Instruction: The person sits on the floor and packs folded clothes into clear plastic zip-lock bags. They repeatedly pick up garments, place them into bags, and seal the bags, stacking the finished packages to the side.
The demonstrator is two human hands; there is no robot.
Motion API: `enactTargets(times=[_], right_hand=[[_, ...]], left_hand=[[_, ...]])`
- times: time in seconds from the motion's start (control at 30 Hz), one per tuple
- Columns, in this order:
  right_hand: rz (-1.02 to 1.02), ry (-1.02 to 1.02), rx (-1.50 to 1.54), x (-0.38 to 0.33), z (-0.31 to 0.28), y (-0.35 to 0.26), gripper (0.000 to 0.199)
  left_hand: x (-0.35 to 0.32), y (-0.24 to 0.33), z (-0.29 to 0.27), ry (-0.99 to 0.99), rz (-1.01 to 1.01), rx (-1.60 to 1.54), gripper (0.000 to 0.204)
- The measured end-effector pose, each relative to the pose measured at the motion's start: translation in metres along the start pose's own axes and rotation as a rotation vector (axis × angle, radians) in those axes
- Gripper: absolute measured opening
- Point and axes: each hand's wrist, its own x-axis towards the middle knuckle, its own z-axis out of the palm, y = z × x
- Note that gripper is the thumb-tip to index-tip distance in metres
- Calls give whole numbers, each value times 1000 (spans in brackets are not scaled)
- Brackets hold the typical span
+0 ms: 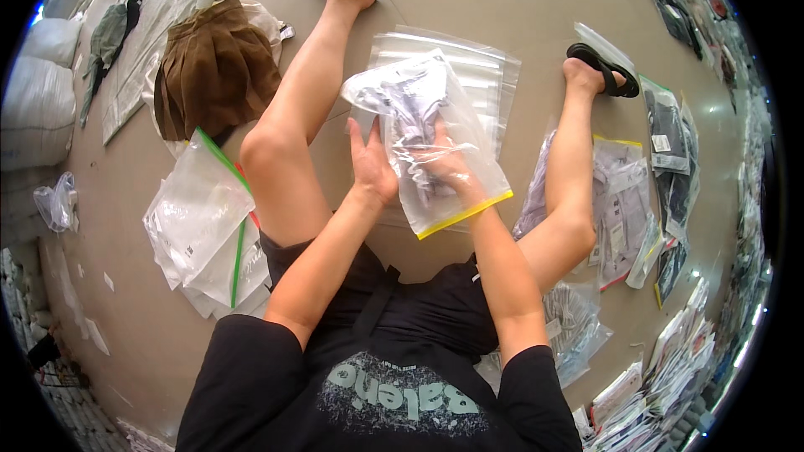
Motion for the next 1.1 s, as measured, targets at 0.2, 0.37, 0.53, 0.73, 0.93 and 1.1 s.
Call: enactTargets(times=[0.2,0.37,0.53,0.73,0.93,1.1], right_hand=[[-222,-28,-127,-45,-17,8,102],[-421,-70,-334,-115,-35,-14,94],[-115,-421,131,-166,-52,-31,87],[15,-315,322,-165,-71,-12,86],[61,-92,572,-148,-103,-9,81],[-187,2,137,-163,-141,-38,73]], left_hand=[[22,47,18,257,39,281,61],[1,145,17,346,475,325,44],[-108,300,-32,626,772,378,48],[-248,371,-238,1195,1026,232,48],[-404,354,-360,1237,656,246,47],[-364,265,-232,1354,1025,1559,19]])
